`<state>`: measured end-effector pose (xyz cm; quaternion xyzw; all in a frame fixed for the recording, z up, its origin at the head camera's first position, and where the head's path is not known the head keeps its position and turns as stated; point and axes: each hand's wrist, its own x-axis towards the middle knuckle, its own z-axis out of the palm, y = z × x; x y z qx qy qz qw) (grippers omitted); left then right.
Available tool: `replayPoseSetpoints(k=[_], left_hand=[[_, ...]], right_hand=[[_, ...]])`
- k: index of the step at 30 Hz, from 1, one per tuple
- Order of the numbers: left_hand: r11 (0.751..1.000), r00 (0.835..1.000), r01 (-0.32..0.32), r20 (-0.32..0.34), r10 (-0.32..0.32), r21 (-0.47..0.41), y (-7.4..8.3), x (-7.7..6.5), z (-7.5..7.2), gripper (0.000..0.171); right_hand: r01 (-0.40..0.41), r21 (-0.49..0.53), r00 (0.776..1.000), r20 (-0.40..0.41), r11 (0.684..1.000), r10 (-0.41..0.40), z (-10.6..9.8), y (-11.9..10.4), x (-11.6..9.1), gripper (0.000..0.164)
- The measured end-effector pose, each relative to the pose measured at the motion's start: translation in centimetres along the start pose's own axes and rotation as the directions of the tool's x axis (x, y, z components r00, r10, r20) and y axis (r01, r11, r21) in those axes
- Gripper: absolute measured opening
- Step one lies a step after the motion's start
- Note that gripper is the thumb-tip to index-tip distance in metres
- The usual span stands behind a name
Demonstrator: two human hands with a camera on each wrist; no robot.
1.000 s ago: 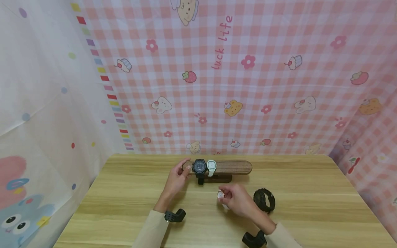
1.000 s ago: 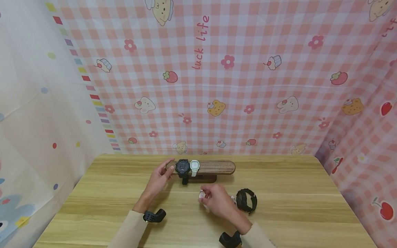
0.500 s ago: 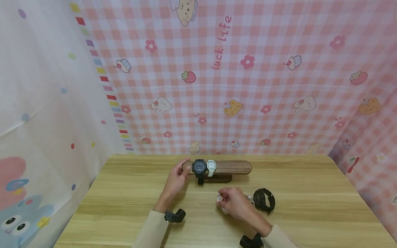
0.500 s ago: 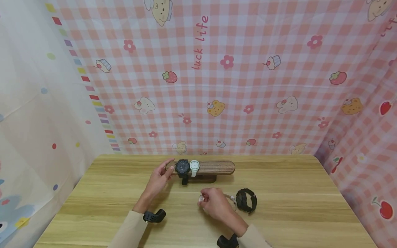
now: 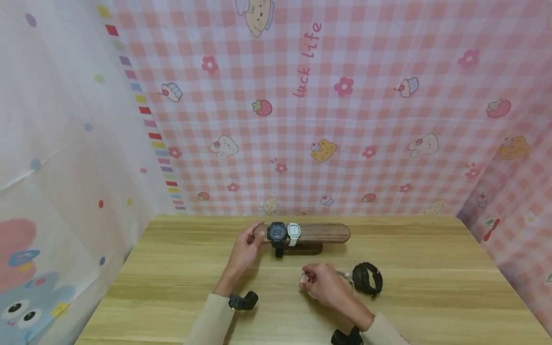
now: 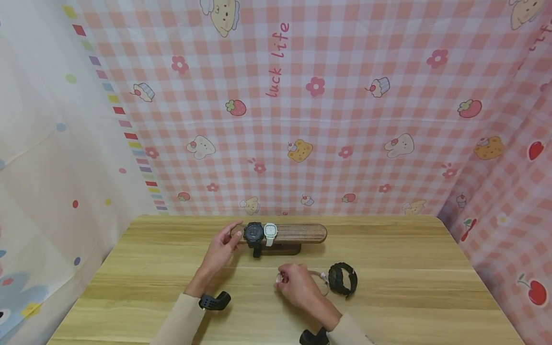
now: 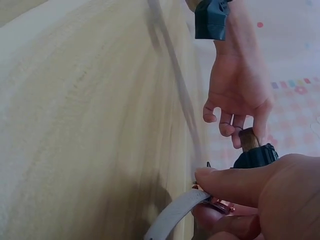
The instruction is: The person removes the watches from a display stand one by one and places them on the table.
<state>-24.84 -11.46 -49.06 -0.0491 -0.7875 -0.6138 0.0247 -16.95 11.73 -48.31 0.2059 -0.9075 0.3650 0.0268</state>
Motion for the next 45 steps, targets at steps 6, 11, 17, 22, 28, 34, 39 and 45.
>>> replayPoseSetpoints(k=[6,11,17,22,28,34,39,45], left_hand=[[1.000,1.000,-0.002,-0.005,0.002,-0.002,-0.1,0.0,0.0,0.042],[1.000,1.000,-0.002,-0.003,0.002,0.000,-0.1,0.0,0.0,0.042],[1.000,1.000,0.013,0.004,-0.013,-0.003,-0.1,0.0,0.0,0.041],[1.000,1.000,0.019,0.002,-0.019,0.001,0.0,0.0,0.0,0.041],[1.000,1.000,0.016,0.000,-0.016,0.001,0.0,-0.1,0.0,0.042],[1.000,1.000,0.018,0.003,-0.018,-0.004,0.1,-0.1,-0.1,0.042],[1.000,1.000,0.003,0.004,-0.003,0.003,0.1,-0.1,-0.1,0.041],[1.000,1.000,-0.001,0.007,0.001,0.011,0.5,-0.2,-0.1,0.041]], right_hand=[[0.002,-0.008,1.000,0.010,1.000,-0.002,0.3,0.1,0.0,0.019],[0.004,-0.017,1.000,0.027,1.000,-0.004,0.4,0.2,0.0,0.012],[-0.008,-0.002,0.999,0.052,1.000,0.008,0.4,0.3,0.0,0.013],[-0.017,0.009,0.997,0.075,1.000,0.017,0.5,0.4,0.0,0.016],[-0.022,0.015,0.996,0.089,1.000,0.021,0.6,0.4,-0.2,0.032],[-0.011,0.005,0.997,0.081,1.000,0.010,0.5,0.4,-0.1,0.023],[-0.017,0.020,0.999,0.029,1.000,0.016,0.0,0.5,0.0,0.028],[-0.115,0.032,0.993,-0.019,0.993,0.115,-1.8,0.1,0.4,0.034]])
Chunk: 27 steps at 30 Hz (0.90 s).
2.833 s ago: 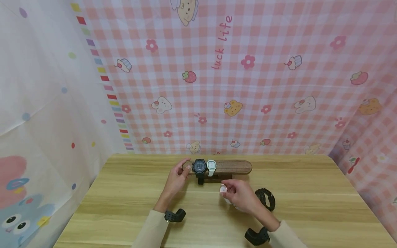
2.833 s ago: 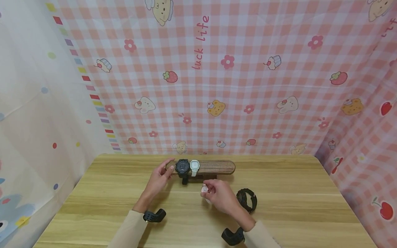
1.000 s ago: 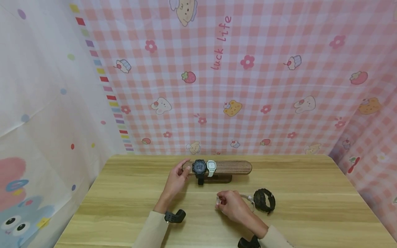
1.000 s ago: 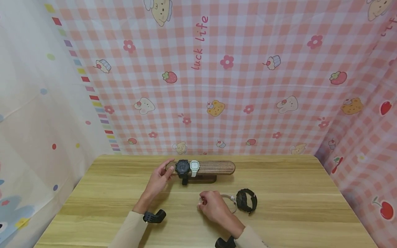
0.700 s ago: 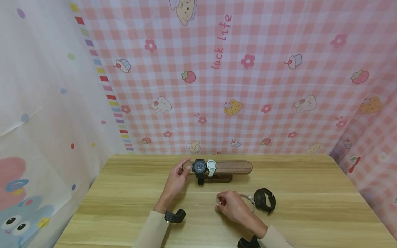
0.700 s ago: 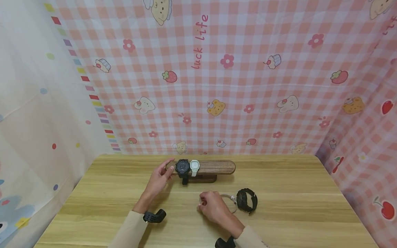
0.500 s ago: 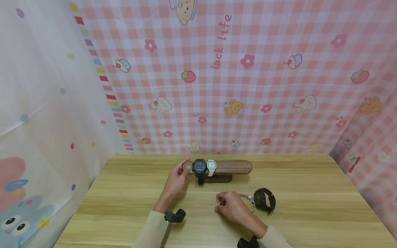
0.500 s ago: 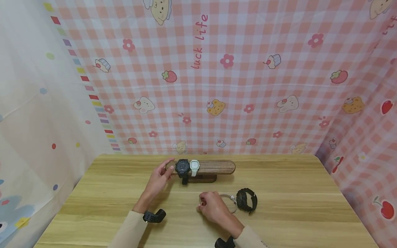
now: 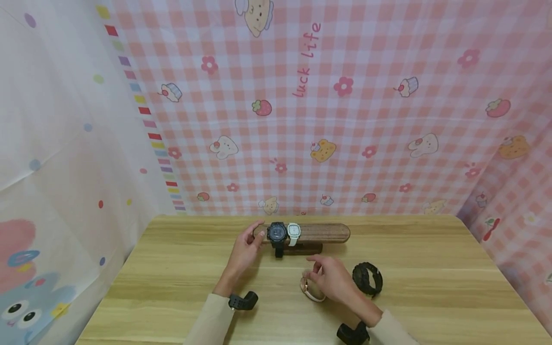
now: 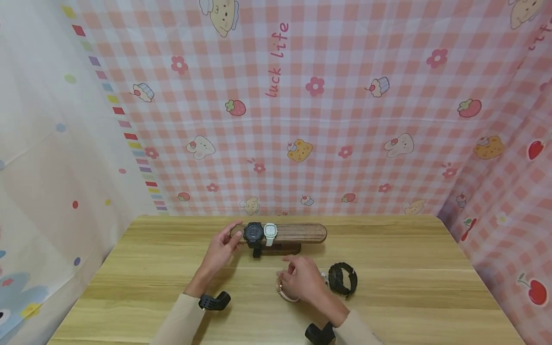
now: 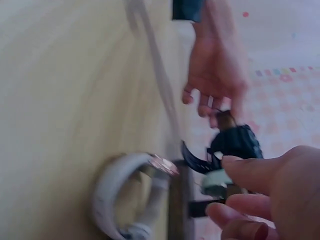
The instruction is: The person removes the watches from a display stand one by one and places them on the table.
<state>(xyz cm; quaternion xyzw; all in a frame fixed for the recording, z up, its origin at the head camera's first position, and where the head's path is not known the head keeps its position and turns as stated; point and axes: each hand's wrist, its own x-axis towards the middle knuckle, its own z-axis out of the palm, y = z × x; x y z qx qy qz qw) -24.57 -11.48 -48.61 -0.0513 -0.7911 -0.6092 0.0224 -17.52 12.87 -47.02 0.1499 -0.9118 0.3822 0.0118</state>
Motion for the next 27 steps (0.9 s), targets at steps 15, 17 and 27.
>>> replayPoseSetpoints(k=[15,17,27], left_hand=[[1.000,1.000,-0.012,0.018,0.012,0.016,3.6,-1.6,-0.3,0.040],[1.000,1.000,-0.015,0.017,0.015,0.015,3.3,-1.4,-0.3,0.040],[1.000,1.000,0.003,-0.006,-0.003,-0.003,-0.4,0.3,0.1,0.042]], right_hand=[[-0.071,0.011,0.943,-0.325,0.997,0.071,-4.9,2.7,2.2,0.045],[-0.086,0.017,0.940,-0.330,0.996,0.087,-5.1,3.2,2.5,0.048],[-0.165,0.002,0.960,-0.229,0.986,0.161,-5.0,4.9,3.3,0.058]])
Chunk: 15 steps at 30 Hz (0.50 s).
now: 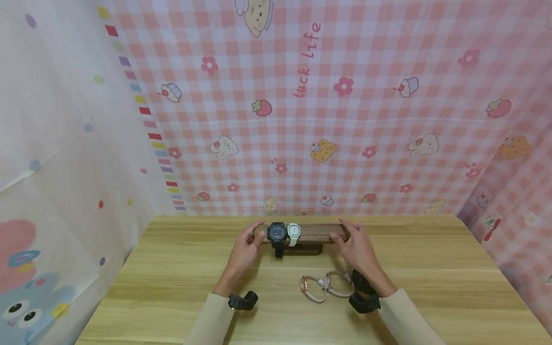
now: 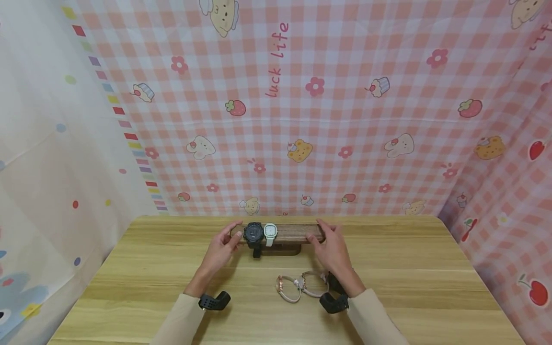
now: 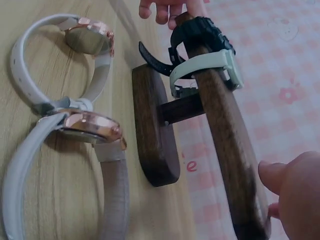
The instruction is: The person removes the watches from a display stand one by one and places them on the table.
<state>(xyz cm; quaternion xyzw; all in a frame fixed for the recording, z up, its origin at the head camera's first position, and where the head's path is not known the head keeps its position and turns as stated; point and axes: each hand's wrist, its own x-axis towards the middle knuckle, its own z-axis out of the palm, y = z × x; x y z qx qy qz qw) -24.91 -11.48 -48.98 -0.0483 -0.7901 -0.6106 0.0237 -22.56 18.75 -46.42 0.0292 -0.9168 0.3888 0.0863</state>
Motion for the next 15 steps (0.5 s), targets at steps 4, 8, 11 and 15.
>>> replayPoseSetpoints(k=[4,8,11,15], left_hand=[[1.000,1.000,-0.002,0.003,0.002,-0.004,-0.09,-0.02,-0.05,0.041],[1.000,1.000,-0.002,0.007,0.002,0.009,-0.07,-0.04,-0.09,0.041],[1.000,1.000,0.000,0.003,0.000,0.016,-0.01,-0.08,-0.07,0.041],[1.000,1.000,0.012,0.002,-0.012,0.013,0.10,-0.15,-0.01,0.041]], right_hand=[[0.015,-0.011,0.999,0.039,1.000,-0.015,0.31,0.39,0.20,0.059],[0.018,0.006,0.998,0.053,1.000,-0.018,0.48,0.61,0.29,0.059],[0.017,0.014,0.998,0.054,1.000,-0.018,0.46,0.60,0.32,0.060],[0.011,0.016,0.999,0.053,1.000,-0.011,0.45,0.61,0.40,0.061]])
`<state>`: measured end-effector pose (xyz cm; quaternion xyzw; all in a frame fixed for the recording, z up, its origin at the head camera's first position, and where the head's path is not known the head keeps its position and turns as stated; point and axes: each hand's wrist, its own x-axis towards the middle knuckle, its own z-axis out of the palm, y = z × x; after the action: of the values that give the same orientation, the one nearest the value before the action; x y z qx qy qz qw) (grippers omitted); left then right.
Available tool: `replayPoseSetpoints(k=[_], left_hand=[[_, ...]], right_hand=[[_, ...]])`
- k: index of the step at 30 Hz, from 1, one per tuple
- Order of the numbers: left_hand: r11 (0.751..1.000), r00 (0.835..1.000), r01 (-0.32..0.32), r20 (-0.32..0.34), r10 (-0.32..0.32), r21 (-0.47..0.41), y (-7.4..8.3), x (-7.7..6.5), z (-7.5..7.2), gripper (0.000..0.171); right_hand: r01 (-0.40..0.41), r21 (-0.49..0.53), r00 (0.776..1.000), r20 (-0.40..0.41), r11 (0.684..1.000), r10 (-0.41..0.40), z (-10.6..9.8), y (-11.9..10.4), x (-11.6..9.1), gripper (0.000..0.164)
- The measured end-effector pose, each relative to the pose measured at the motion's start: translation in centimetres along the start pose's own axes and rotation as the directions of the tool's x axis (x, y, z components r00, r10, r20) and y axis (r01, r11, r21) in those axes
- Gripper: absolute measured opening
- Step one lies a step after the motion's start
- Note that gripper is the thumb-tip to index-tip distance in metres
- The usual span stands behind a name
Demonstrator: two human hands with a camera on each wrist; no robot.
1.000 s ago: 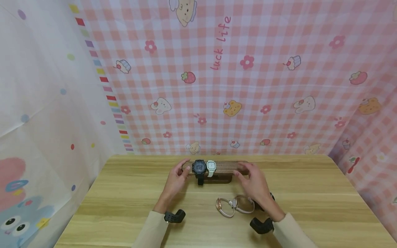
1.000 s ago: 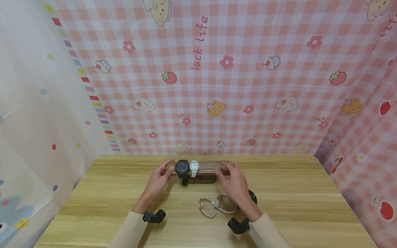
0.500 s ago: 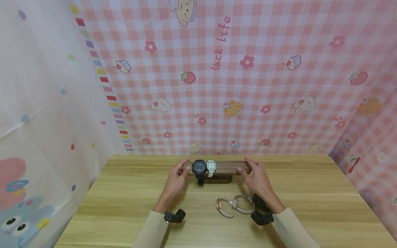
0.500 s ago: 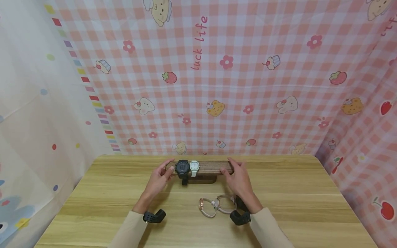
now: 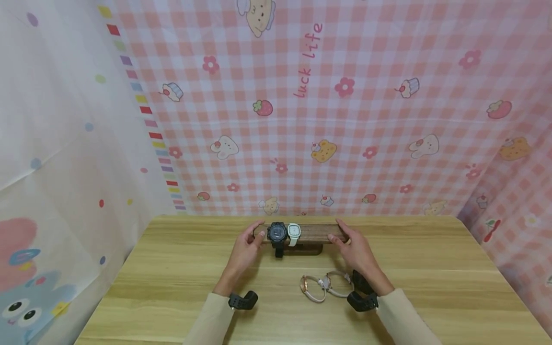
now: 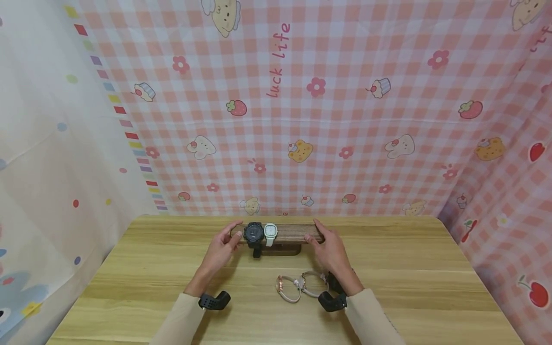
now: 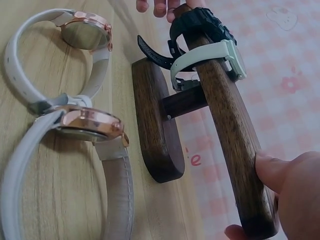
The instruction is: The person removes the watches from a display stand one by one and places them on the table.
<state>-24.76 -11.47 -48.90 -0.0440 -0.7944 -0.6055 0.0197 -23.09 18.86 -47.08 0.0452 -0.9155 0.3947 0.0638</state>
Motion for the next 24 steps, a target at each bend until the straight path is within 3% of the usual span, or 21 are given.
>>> replayPoseSetpoints(k=[5,11,16,21,24], left_hand=[[1.000,1.000,0.006,0.005,-0.006,0.012,0.2,0.0,0.1,0.040],[0.995,1.000,-0.005,-0.025,0.008,0.103,0.3,-0.1,0.1,0.041],[0.979,0.993,-0.063,-0.090,0.082,0.196,0.6,0.0,0.3,0.043],[0.950,0.953,-0.120,-0.233,0.191,0.289,1.3,-0.1,0.7,0.038],[0.935,0.930,-0.176,-0.260,0.261,0.309,1.8,-0.2,0.9,0.035]], right_hand=[[-0.008,0.004,1.000,0.000,1.000,0.008,0.0,0.0,0.1,0.061],[-0.014,0.007,1.000,-0.013,1.000,0.014,-0.1,-0.3,0.0,0.061],[-0.028,0.013,1.000,-0.006,1.000,0.028,-0.1,-0.5,0.1,0.060],[-0.046,0.013,0.999,0.002,0.999,0.046,-0.2,-0.5,0.2,0.060],[-0.051,0.022,0.999,0.003,0.998,0.051,-0.3,-0.4,0.2,0.060]])
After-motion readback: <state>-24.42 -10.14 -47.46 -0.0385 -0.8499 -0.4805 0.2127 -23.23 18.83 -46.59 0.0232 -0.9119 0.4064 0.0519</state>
